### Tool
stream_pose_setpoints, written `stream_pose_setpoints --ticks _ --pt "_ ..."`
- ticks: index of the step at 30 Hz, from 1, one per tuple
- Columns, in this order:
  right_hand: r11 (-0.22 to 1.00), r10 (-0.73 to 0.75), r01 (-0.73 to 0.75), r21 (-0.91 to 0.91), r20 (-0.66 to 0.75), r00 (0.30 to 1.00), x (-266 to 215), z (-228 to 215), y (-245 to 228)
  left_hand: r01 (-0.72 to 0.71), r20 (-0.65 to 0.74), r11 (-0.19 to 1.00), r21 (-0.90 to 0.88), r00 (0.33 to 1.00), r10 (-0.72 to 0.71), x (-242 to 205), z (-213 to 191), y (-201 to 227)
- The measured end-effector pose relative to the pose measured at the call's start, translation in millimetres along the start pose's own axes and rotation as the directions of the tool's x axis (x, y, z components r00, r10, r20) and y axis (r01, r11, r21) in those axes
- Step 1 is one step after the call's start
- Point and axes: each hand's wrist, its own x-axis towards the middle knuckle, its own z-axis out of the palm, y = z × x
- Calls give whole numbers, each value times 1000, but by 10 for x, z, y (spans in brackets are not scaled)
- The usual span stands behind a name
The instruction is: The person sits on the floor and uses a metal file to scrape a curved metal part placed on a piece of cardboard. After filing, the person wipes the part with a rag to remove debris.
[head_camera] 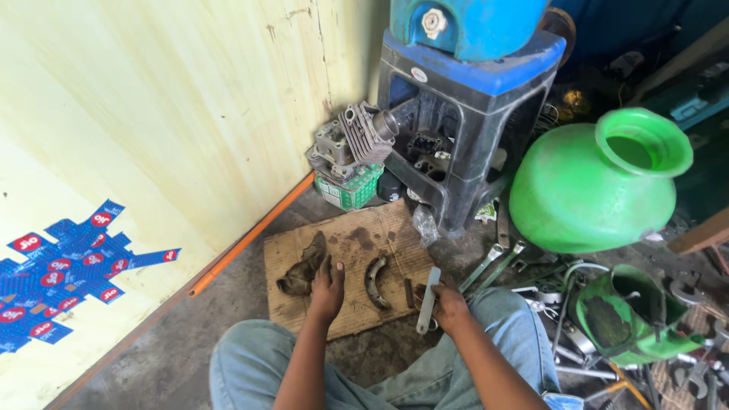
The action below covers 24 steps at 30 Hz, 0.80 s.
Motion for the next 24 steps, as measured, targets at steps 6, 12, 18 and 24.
stream_pose_setpoints --ticks 6,12,18,24 --pt "934 -9 63 -353 152 988 -217 -108 114 -147 -55 970 194 985 160 -284 -67 232" --pt "971 -125 138 -194 81 989 -255 -170 -6 -44 107 961 272 994 15 -362 -99 386" --pt "999 -5 8 -52 57 998 -337 11 -73 45 207 883 468 965 -159 -373 104 117" --pt "874 -45 14 -486 -54 998 -553 286 -35 22 286 858 513 938 -195 -332 311 157"
